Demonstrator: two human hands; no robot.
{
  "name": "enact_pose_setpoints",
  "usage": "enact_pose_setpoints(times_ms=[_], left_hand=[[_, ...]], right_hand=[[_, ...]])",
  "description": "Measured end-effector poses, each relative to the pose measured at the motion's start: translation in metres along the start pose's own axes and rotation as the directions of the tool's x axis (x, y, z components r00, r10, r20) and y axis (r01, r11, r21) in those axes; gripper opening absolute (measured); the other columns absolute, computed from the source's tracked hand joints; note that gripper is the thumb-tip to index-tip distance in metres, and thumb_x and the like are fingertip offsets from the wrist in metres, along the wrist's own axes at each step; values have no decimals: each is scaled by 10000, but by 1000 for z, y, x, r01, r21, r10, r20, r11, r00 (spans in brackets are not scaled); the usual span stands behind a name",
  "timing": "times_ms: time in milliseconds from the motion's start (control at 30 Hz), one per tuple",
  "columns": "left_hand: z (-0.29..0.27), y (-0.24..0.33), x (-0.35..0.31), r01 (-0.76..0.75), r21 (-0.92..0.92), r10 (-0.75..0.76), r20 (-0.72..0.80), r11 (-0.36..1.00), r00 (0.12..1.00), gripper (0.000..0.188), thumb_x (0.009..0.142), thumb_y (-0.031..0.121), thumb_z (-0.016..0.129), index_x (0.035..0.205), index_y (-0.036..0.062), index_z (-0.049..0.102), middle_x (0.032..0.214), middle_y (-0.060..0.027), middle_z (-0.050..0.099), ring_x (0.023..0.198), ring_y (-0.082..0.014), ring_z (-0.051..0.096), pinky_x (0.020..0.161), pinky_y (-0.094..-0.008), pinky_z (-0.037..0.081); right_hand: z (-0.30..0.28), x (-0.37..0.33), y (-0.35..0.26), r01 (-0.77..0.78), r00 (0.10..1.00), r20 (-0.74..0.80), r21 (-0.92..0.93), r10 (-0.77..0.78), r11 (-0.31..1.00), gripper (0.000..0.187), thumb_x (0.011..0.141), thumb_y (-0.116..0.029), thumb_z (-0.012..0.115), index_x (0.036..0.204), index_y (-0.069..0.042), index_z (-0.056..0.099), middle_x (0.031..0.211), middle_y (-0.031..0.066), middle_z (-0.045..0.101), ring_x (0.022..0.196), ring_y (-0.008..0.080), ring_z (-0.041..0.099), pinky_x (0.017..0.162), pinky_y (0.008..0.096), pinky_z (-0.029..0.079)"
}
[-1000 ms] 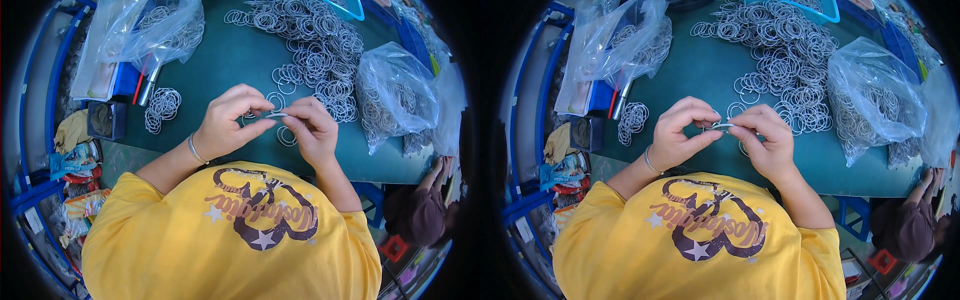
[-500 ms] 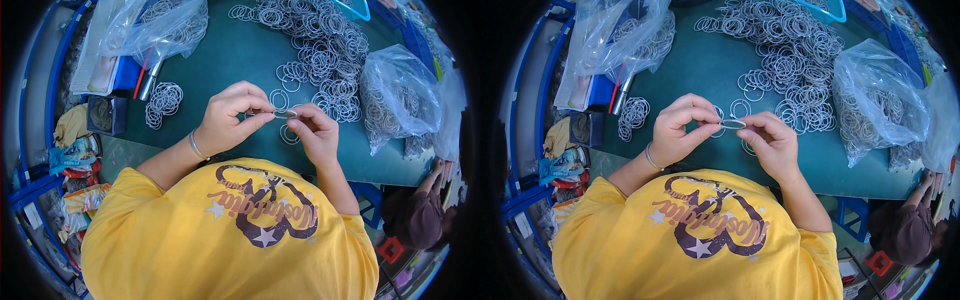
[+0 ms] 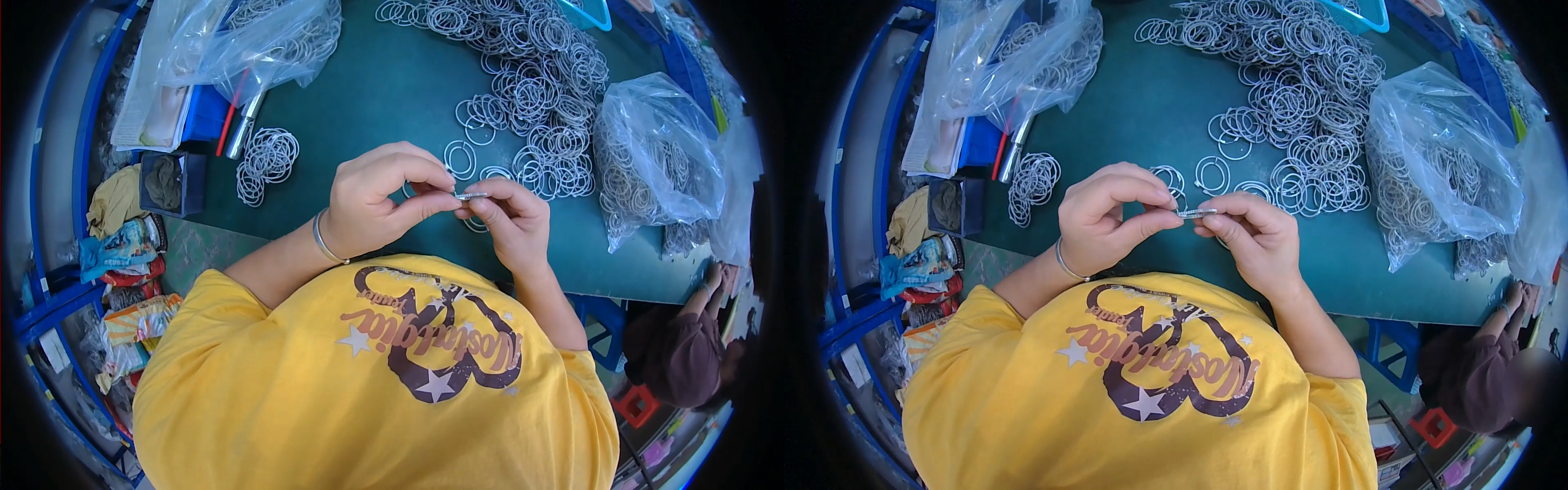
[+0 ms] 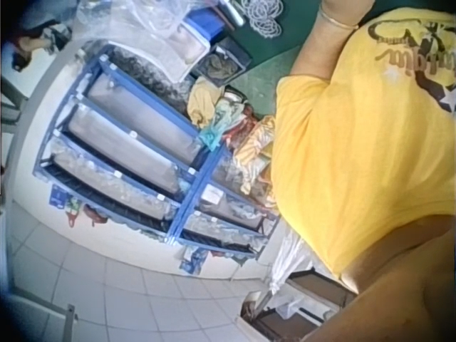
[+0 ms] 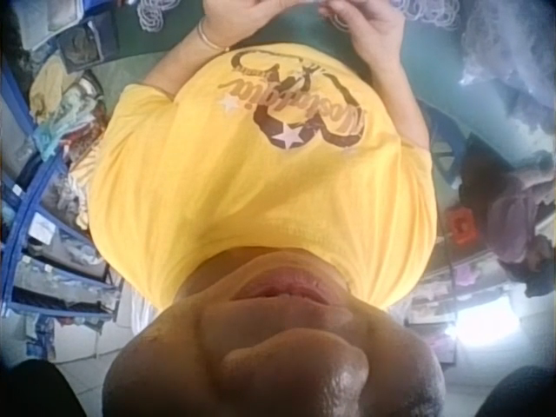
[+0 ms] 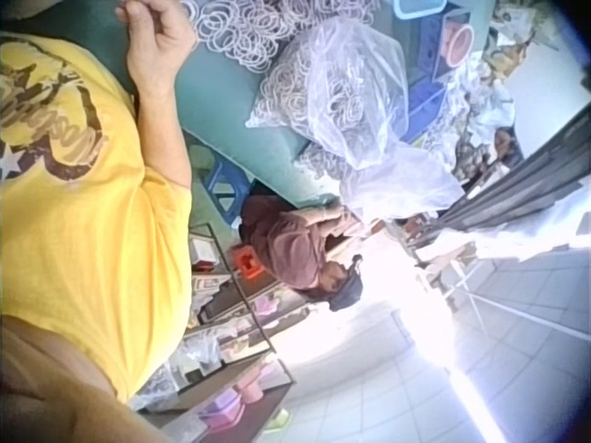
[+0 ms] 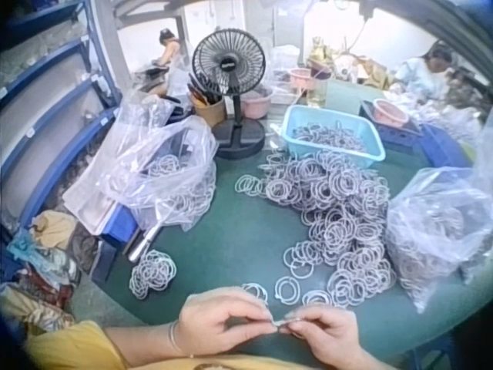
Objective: The person assembles keychains by hand, picking up metal rings and sliding smaller rings or components onto them at a workstation.
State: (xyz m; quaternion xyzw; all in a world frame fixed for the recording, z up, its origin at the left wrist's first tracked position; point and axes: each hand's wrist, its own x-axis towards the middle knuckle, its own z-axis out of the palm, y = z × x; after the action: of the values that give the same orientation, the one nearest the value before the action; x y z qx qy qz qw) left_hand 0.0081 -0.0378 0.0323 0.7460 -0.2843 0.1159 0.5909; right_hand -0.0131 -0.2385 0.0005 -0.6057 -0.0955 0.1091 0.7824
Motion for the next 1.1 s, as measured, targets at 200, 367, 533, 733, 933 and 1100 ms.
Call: enact_pose_setpoints(times_ms=[200,367,533,733,933,1100], left_hand=[[-2,-4,2,-247,137,244,43,959,969,249,657,-8,780,866,18,646,833,-102,645,681,-194,622,601,-255,494],[-5,-3,4,-141,105,136,57,984,989,204,696,-38,742,865,35,654,904,-96,615,760,-183,636,618,-255,513],[-2,-10,-4,50,-56,-47,54,997,997,218,742,-146,648,913,-24,592,984,-121,532,875,-208,647,758,-284,563],[4,-11,-6,43,-237,-51,-31,971,998,292,744,-178,622,989,-36,550,1019,-129,506,875,-215,643,768,-293,564],[-3,-3,-3,-26,2,26,16,1000,1000,293,722,-164,656,967,-30,567,1015,-125,510,841,-196,640,751,-283,559],[-6,0,0,-33,-6,33,40,999,999,251,713,-131,688,921,-21,602,989,-116,533,822,-178,636,709,-250,548]], right_hand=[[1,2,-6,-8,1000,18,266,3,964,138,846,42,602,983,47,613,920,111,621,786,147,635,711,228,532],[0,5,-15,240,971,1,-107,-241,965,152,806,79,622,954,47,615,935,133,598,835,170,628,715,249,544],[9,5,-18,403,911,2,-221,-413,888,243,755,138,642,965,47,560,913,147,608,806,188,638,696,265,553],[12,1,-17,424,900,12,-246,-435,872,304,747,155,646,1006,52,525,904,139,623,826,196,655,715,279,556],[10,1,-10,385,914,-39,-231,-404,894,342,748,154,645,1058,60,533,913,140,624,834,193,656,723,277,557],[5,2,-8,301,947,-27,-262,-319,917,400,751,124,655,1130,54,552,930,136,629,839,189,656,712,268,553]])
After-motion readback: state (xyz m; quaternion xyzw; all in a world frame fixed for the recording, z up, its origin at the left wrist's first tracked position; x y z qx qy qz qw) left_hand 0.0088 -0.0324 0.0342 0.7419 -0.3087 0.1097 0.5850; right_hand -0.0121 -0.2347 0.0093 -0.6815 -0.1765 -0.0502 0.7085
